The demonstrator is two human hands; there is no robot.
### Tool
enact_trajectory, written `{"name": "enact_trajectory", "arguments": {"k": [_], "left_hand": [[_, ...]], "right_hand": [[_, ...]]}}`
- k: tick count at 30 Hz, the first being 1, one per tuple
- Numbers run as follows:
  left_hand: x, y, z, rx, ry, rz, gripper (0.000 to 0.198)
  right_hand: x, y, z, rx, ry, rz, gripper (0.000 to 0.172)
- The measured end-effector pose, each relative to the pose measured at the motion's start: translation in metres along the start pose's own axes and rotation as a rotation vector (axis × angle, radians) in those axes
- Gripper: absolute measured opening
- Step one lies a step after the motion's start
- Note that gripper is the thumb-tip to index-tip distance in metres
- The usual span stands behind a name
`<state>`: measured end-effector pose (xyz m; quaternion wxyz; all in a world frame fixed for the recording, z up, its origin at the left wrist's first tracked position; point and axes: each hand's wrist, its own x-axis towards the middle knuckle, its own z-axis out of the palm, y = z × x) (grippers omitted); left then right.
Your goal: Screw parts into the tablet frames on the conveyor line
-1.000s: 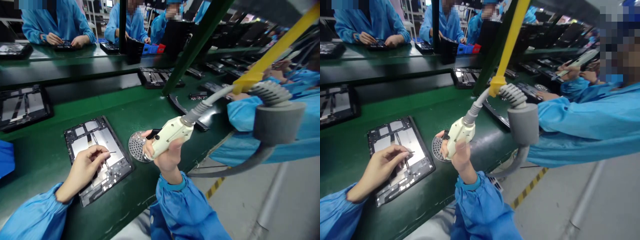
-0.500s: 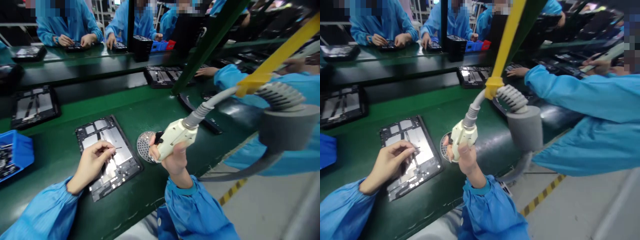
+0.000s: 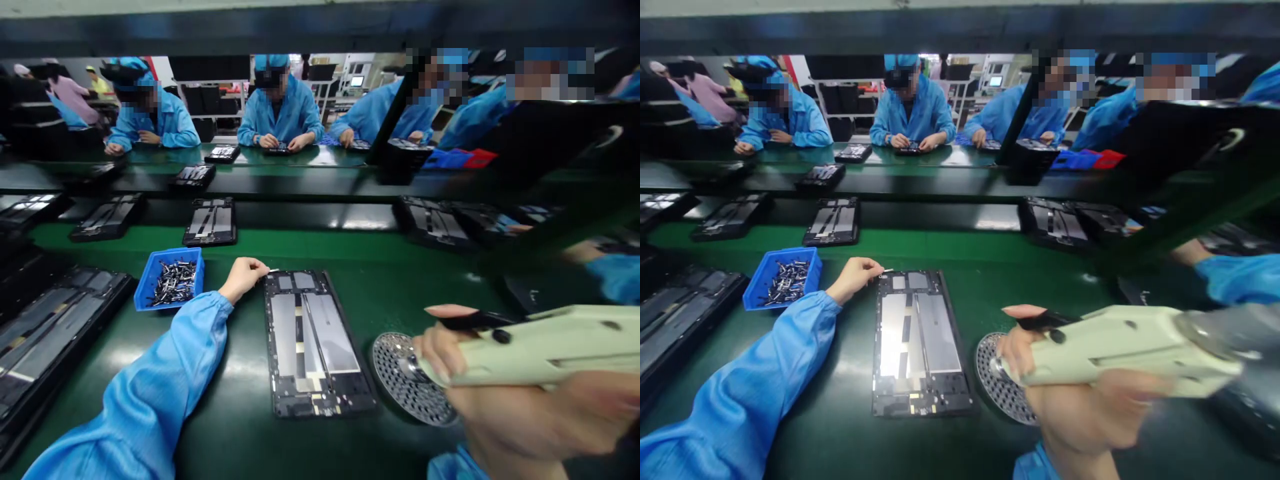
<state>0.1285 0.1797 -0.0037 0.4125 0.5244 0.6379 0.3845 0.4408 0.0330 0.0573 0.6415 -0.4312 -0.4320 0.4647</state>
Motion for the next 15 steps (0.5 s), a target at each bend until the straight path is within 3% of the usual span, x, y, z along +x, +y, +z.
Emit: {"name": "enact_trajectory", "arguments": {"k": [7, 15], "left_hand": [[0.002, -0.021, 0.003, 0.019, -0.039, 0.032, 0.009], [0.0, -0.024, 0.007, 0.012, -0.069, 0.08, 0.012]], "right_hand": [[0.031, -0.003, 0.077, 0.019, -0.187, -0.075, 0.079], [0.08, 0.04, 0.161, 0.13, -0.266, -0.057, 0.076]]}}
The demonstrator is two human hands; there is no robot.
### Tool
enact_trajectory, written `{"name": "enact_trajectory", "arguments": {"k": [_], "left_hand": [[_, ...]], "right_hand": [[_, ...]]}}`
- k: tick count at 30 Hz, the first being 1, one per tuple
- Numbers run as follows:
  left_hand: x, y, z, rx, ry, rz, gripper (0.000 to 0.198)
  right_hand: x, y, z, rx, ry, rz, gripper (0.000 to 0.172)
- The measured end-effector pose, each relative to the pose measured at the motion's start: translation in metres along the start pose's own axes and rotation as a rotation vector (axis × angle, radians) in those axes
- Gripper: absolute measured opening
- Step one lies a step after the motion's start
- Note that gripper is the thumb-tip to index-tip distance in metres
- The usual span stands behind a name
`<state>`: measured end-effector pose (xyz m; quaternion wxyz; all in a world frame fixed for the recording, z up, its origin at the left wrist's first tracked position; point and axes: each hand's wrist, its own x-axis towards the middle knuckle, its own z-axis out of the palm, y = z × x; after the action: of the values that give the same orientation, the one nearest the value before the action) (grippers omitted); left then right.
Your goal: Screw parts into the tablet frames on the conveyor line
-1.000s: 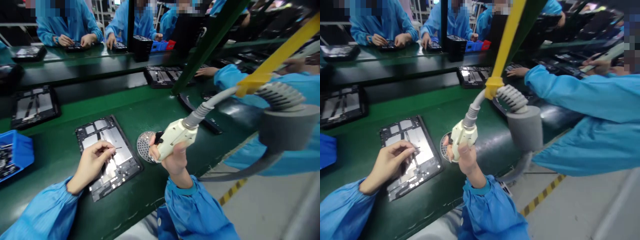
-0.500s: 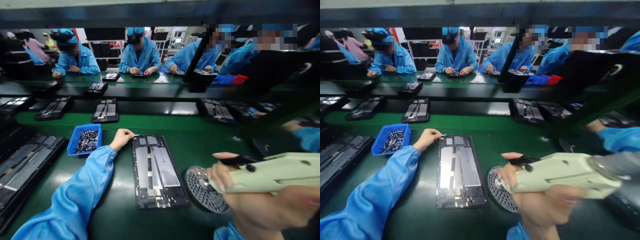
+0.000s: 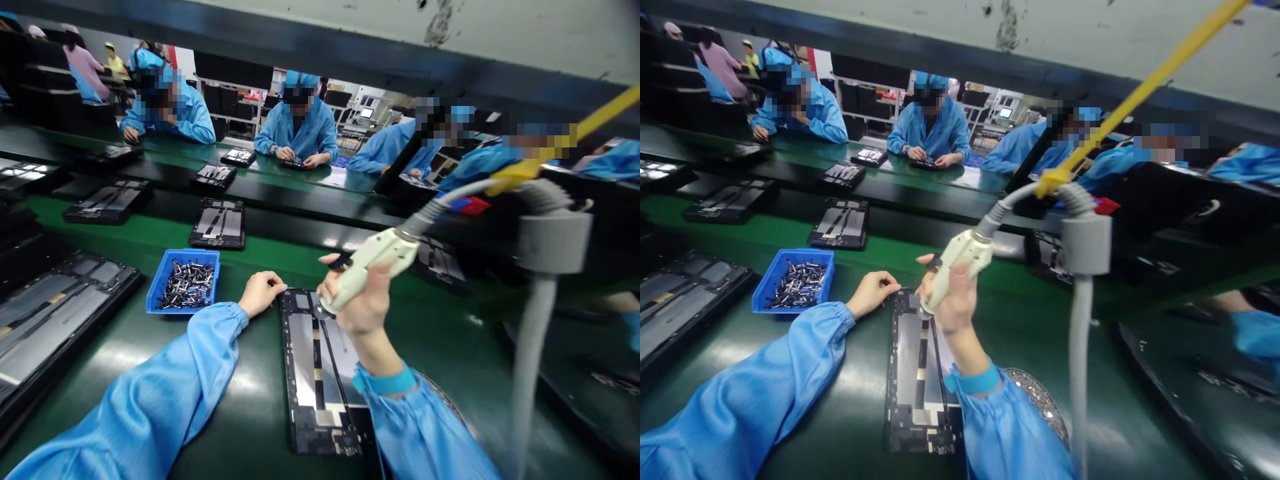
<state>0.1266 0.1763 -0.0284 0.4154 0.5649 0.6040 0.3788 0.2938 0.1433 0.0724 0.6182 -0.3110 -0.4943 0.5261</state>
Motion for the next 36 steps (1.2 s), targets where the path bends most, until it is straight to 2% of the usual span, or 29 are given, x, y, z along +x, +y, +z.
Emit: {"name": "enact_trajectory", "arguments": {"k": [5, 11, 23, 27, 31, 33, 36], "left_hand": [[0.007, -0.001, 0.002, -0.02, -0.046, -0.064, 0.018], [0.014, -0.004, 0.007, -0.034, -0.053, -0.126, 0.019], [0.007, 0.005, 0.004, -0.002, -0.047, -0.151, 0.016], [0.008, 0.004, 0.002, 0.019, -0.05, -0.147, 0.017], [0.008, 0.004, 0.003, 0.057, -0.052, -0.127, 0.017], [0.008, 0.002, 0.004, 0.085, -0.043, -0.109, 0.016], [0.007, 0.002, 0.004, 0.145, 0.019, -0.048, 0.017]], "right_hand": [[0.03, 0.039, 0.022, -0.005, 0.029, -0.045, 0.075], [0.041, 0.069, 0.028, 0.009, 0.084, -0.076, 0.075], [0.041, 0.083, 0.031, -0.035, 0.066, -0.062, 0.071], [0.042, 0.086, 0.033, -0.025, 0.113, -0.041, 0.072], [0.042, 0.076, 0.032, 0.023, 0.155, -0.065, 0.074], [0.04, 0.056, 0.031, 0.082, 0.088, -0.103, 0.075], [0.032, 0.011, 0.031, 0.173, -0.04, -0.213, 0.082]]}}
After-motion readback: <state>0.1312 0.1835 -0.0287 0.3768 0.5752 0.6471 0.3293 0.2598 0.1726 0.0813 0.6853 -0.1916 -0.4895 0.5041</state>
